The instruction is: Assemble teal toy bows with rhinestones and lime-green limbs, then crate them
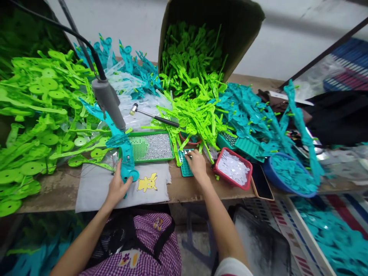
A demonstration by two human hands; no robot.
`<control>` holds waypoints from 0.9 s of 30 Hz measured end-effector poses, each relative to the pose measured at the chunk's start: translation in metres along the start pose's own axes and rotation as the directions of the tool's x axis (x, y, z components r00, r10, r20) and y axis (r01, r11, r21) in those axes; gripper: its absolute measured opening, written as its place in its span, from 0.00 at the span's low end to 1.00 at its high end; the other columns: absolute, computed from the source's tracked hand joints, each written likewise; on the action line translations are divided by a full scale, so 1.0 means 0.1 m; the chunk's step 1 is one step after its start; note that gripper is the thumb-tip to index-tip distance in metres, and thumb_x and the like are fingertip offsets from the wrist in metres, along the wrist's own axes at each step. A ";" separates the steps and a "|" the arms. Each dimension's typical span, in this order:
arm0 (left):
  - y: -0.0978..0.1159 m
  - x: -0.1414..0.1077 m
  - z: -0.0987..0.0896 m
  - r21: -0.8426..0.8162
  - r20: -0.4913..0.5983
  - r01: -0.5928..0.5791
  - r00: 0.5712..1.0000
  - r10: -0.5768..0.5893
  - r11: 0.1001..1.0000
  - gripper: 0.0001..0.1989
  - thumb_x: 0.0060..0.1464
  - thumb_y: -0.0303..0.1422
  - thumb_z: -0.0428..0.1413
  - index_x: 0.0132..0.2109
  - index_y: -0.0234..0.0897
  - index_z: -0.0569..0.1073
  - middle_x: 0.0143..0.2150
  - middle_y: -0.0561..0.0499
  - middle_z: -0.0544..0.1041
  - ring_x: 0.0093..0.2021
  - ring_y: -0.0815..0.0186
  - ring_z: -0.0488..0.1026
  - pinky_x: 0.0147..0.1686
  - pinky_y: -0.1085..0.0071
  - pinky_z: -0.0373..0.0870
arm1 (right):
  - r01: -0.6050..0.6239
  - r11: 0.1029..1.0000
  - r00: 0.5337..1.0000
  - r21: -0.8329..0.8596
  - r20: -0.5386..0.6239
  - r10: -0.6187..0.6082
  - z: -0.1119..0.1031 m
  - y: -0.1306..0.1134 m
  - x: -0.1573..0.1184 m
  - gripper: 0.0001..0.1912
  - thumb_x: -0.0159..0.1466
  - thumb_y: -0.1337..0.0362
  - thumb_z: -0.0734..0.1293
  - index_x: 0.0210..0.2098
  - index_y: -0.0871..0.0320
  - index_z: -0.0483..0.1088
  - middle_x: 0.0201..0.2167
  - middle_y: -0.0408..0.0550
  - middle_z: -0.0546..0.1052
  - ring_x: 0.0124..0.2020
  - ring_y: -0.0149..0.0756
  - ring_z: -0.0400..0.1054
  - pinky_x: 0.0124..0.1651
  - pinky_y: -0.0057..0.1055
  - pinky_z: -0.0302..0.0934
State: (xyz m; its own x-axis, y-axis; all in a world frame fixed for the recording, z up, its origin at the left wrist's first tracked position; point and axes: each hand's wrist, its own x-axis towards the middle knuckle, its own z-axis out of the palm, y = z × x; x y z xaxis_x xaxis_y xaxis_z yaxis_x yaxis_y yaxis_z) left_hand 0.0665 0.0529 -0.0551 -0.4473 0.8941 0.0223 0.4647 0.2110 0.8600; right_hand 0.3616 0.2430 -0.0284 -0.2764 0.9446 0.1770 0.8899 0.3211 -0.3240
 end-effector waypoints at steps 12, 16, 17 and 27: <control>-0.03 0.00 0.02 0.043 -0.004 -0.050 0.999 0.050 0.998 0.40 0.55 0.36 0.55 0.71 0.36 0.49 0.64 0.40 0.67 0.57 0.53 0.71 0.50 0.61 0.72 | 0.650 0.732 0.750 0.204 -0.326 -0.575 0.07 -1.49 -0.16 0.07 0.66 0.63 0.64 0.35 0.56 0.74 0.33 0.47 0.78 0.35 0.32 0.73 0.38 0.29 0.69; -0.03 0.00 0.05 0.024 -0.040 -0.071 0.997 0.072 0.997 0.39 0.53 0.34 0.55 0.70 0.37 0.51 0.67 0.41 0.63 0.64 0.52 0.65 0.54 0.59 0.70 | 0.787 0.601 0.604 0.142 -0.381 -0.700 0.39 -1.91 -0.01 0.09 0.67 0.66 0.62 0.35 0.57 0.74 0.33 0.50 0.78 0.35 0.33 0.73 0.37 0.30 0.69; -0.03 0.00 0.06 0.021 -0.043 -0.065 0.997 0.066 0.998 0.39 0.53 0.33 0.54 0.70 0.37 0.51 0.68 0.41 0.62 0.64 0.52 0.64 0.55 0.59 0.70 | 0.797 0.591 0.590 0.125 -0.372 -0.717 0.44 -1.93 0.02 0.10 0.67 0.66 0.62 0.35 0.57 0.74 0.33 0.50 0.78 0.36 0.33 0.73 0.38 0.31 0.69; -0.04 -0.01 0.10 0.020 -0.031 -0.072 0.997 0.073 0.997 0.41 0.52 0.31 0.54 0.71 0.37 0.47 0.69 0.39 0.59 0.63 0.51 0.67 0.56 0.58 0.70 | 0.855 0.508 0.519 0.110 -0.146 -0.842 0.45 -1.85 0.13 0.12 0.69 0.67 0.58 0.40 0.59 0.74 0.37 0.53 0.78 0.37 0.35 0.71 0.40 0.34 0.70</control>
State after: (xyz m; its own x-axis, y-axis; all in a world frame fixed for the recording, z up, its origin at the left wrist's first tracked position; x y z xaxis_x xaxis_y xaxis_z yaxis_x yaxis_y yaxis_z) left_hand 0.0726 0.0554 -0.0636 -0.4358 0.8944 0.1009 0.5114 0.1537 0.8455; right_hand 0.1769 0.1989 -0.0077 -0.8398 0.2099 0.5006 0.1757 0.9777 -0.1153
